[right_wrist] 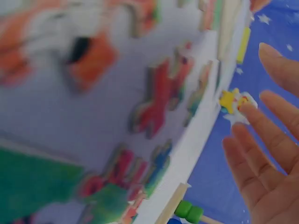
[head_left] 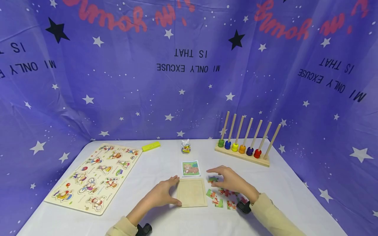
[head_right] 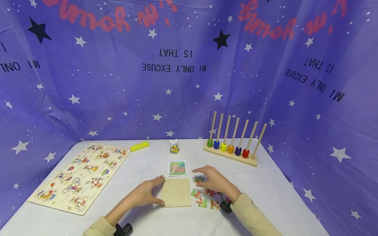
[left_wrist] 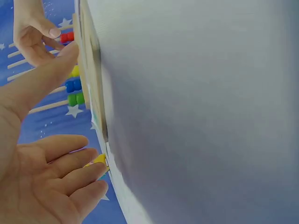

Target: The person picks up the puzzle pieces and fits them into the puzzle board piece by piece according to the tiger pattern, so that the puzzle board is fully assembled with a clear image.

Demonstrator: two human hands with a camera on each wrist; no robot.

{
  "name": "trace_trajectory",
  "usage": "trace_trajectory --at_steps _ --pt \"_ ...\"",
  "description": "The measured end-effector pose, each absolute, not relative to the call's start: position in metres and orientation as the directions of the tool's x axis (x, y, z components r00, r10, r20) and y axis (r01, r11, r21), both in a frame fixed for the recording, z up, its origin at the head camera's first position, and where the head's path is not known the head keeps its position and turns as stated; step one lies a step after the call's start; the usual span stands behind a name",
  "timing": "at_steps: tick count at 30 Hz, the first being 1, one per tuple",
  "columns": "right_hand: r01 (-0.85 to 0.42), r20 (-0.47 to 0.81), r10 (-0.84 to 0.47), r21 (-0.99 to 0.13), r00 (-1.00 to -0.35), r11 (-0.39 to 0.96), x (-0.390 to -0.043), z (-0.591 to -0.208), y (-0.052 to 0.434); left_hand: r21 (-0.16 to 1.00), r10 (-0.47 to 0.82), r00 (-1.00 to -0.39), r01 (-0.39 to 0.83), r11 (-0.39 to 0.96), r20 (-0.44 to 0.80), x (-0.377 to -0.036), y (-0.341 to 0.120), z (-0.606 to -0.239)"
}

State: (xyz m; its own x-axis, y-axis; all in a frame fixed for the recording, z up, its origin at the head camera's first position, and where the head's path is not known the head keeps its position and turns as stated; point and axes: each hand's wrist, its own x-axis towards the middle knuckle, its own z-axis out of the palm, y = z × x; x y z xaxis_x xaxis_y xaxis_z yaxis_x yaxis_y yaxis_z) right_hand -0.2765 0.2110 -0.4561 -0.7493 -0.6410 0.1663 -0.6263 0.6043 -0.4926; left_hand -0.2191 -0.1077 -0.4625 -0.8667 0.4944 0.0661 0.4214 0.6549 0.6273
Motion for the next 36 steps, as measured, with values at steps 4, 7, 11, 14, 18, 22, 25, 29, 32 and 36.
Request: trace_trajectory --at_steps 4,7,11,14,18,22,25,29,32,36 --pt "-0.653 0.114 -0.707 -0.506 -0.698 0.563 -0.276 -0.458 0.209 0.615 0.498 -0.866 0.41 0.673 0.032 -0.219 -0.108 -0.463" --pt "-0.685 0.086 -0.756 -0.499 -0.649 0.531 -0.276 -0.458 0.207 0.612 0.507 -0.862 0.4 0.682 -0.003 -0.218 -0.109 -0.462" --pt "-0.709 0.042 -0.787 -0.464 -0.616 0.531 -0.277 -0.46 0.205 0.612 0.522 -0.852 0.399 0.683 -0.027 -0.217 -0.11 -0.462" --pt "-0.706 0.004 -0.787 -0.445 -0.618 0.552 -0.278 -0.46 0.203 0.607 0.53 -0.847 0.403 0.685 -0.035 -0.217 -0.111 -0.461" --pt "-0.686 -0.021 -0.776 -0.453 -0.631 0.57 -0.278 -0.46 0.202 0.596 0.539 -0.841 0.407 0.692 -0.052 -0.217 -0.112 -0.459" --pt "-0.671 -0.021 -0.766 -0.468 -0.642 0.575 -0.278 -0.461 0.202 0.593 0.546 -0.836 0.41 0.693 -0.061 -0.218 -0.113 -0.459" --pt "-0.65 -0.026 -0.765 -0.509 -0.644 0.564 -0.278 -0.461 0.203 0.59 0.548 -0.834 0.417 0.692 -0.053 -0.218 -0.113 -0.459" --pt "-0.614 -0.031 -0.771 -0.585 -0.636 0.53 -0.278 -0.458 0.203 0.585 0.544 -0.838 0.419 0.695 -0.047 -0.219 -0.113 -0.459" --pt "-0.617 -0.013 -0.79 -0.616 -0.613 0.489 -0.278 -0.455 0.202 0.587 0.542 -0.839 0.413 0.696 -0.053 -0.219 -0.113 -0.46" --pt "-0.642 0.026 -0.82 -0.636 -0.572 0.428 -0.28 -0.45 0.2 0.587 0.543 -0.838 0.413 0.697 -0.054 -0.219 -0.112 -0.46"
